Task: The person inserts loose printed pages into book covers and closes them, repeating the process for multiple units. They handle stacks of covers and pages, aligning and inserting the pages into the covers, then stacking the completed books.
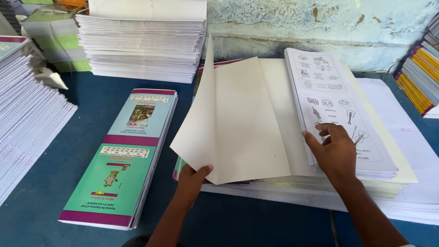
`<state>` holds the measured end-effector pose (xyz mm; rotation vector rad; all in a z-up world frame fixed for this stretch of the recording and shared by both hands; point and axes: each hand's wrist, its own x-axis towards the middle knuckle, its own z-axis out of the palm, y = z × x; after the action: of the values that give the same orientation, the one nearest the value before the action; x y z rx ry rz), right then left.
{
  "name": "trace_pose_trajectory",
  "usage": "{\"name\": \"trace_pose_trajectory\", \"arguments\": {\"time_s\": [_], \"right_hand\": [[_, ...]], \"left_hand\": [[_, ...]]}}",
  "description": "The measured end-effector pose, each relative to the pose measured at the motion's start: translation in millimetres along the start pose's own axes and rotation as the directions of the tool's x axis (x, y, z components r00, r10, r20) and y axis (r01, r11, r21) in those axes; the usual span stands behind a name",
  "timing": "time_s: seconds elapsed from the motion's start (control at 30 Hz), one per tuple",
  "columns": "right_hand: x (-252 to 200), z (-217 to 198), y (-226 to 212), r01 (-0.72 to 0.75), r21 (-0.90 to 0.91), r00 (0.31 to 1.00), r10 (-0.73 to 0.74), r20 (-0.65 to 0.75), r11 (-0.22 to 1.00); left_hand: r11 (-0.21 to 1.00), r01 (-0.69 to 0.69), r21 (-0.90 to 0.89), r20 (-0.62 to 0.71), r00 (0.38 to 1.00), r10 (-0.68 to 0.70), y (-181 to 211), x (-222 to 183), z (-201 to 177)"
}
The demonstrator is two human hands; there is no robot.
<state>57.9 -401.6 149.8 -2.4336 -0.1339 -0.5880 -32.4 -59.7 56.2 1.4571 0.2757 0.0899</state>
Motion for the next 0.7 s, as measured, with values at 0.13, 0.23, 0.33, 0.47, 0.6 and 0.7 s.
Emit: {"name": "trace_pose_trajectory", "arguments": {"time_s": [0.13, 0.23, 0.33, 0.47, 0.6, 0.7], "right_hand": [[7.8, -0.1, 13.2, 0.083, -0.230, 0.996, -0.071, 0.062, 0.970], [8.5, 4.1, 21.4, 0.027, -0.255, 0.988, 0.013, 0.152, 0.967], [15.0, 2.9, 25.9, -0.063, -0.222, 0.970, 0.112, 0.216, 0.973], [22.6, -9.4, 21.3, -0.123, -0.199, 0.956, 0.170, 0.239, 0.972], [26.8, -18.6, 9.9, -0.325, -0.234, 0.867, 0.387, 0.314, 0.916], [28.4, -21.5, 3.1, -0.125, -0.386, 0.893, 0.273, 0.357, 0.914]], "left_hand": [[1.000, -0.007, -0.003, -0.025, 1.000, 0.007, -5.2, 2.1, 2.5], [1.000, -0.020, 0.013, -0.029, 0.999, 0.020, -8.0, 3.9, 2.2], [0.999, -0.006, 0.044, -0.027, 1.000, 0.007, -9.5, 3.8, 1.7], [0.999, -0.015, 0.046, 0.002, 1.000, 0.015, -8.4, 3.3, 1.0], [0.998, -0.027, 0.054, 0.026, 0.999, 0.025, -9.4, 4.6, 2.8], [0.999, -0.017, 0.041, 0.031, 0.999, 0.016, -10.6, 5.1, 3.9]]}}
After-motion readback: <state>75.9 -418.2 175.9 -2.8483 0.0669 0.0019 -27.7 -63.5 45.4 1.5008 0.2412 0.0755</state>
